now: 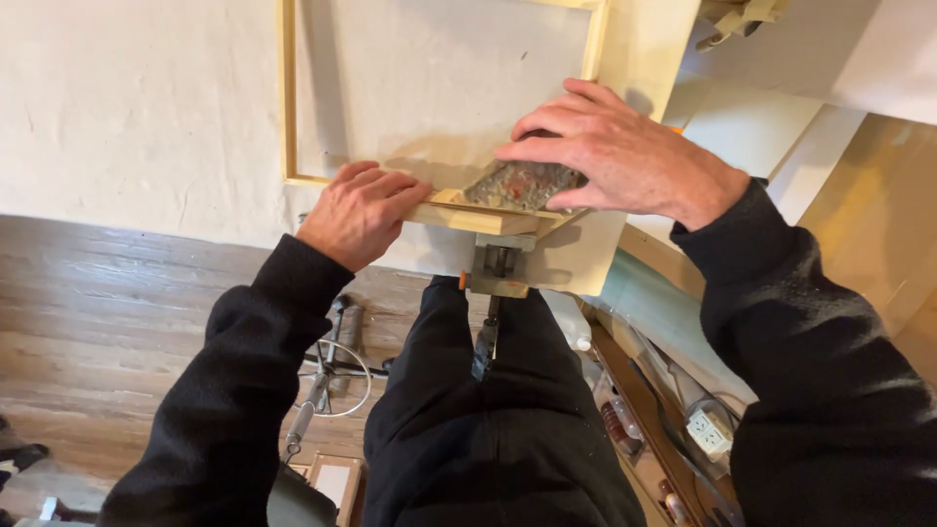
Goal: The person fits mitred wood moulding pieces into a corner clamp holding a wooden picture frame, taps the joint with a hammer, and tightens the clamp screw by hand. They then release the clamp, reposition the frame, and pick up additional moulding strips and a utility knife from the workbench.
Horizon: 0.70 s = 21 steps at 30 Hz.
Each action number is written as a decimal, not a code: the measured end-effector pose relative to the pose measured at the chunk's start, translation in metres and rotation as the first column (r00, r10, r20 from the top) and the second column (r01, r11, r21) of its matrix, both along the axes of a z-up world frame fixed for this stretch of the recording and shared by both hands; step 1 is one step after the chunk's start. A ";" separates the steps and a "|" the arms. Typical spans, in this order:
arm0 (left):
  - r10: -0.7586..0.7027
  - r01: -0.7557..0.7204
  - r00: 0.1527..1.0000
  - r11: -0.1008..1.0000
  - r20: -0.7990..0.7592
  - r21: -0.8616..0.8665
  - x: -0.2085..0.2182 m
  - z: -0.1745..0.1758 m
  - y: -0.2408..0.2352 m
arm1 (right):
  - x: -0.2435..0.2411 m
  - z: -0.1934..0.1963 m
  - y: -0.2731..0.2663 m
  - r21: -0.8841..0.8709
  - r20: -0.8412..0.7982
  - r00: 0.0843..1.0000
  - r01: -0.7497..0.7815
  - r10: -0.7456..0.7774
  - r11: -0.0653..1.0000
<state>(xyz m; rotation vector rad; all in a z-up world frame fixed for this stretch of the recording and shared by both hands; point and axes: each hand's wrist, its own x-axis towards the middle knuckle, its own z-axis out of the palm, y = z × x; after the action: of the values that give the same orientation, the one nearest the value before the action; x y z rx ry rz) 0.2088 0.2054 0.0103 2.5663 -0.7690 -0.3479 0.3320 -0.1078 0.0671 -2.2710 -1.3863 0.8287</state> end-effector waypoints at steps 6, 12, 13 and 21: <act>-0.008 0.008 1.000 1.000 -0.009 -0.013 0.002 0.003 0.003 | -0.007 0.007 0.000 0.045 0.040 0.999 0.022 -0.024 0.999; -0.025 0.023 0.999 0.999 -0.043 -0.036 0.002 0.003 0.003 | -0.015 0.002 0.004 0.005 0.141 0.990 0.002 -0.002 1.000; -0.032 0.030 0.999 0.999 -0.041 -0.038 0.001 0.002 0.004 | -0.014 0.001 0.006 0.002 0.143 0.990 0.009 -0.009 1.000; -0.048 0.064 0.992 0.989 0.120 -0.136 0.003 0.005 0.006 | -0.010 -0.003 0.000 0.045 0.130 0.991 0.028 -0.034 0.999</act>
<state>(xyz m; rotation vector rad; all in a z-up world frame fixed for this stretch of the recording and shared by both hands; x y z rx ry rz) 0.2118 0.2116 0.0155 2.4539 -0.8772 -0.1567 0.3221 -0.1081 0.0638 -2.3436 -1.4066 0.6436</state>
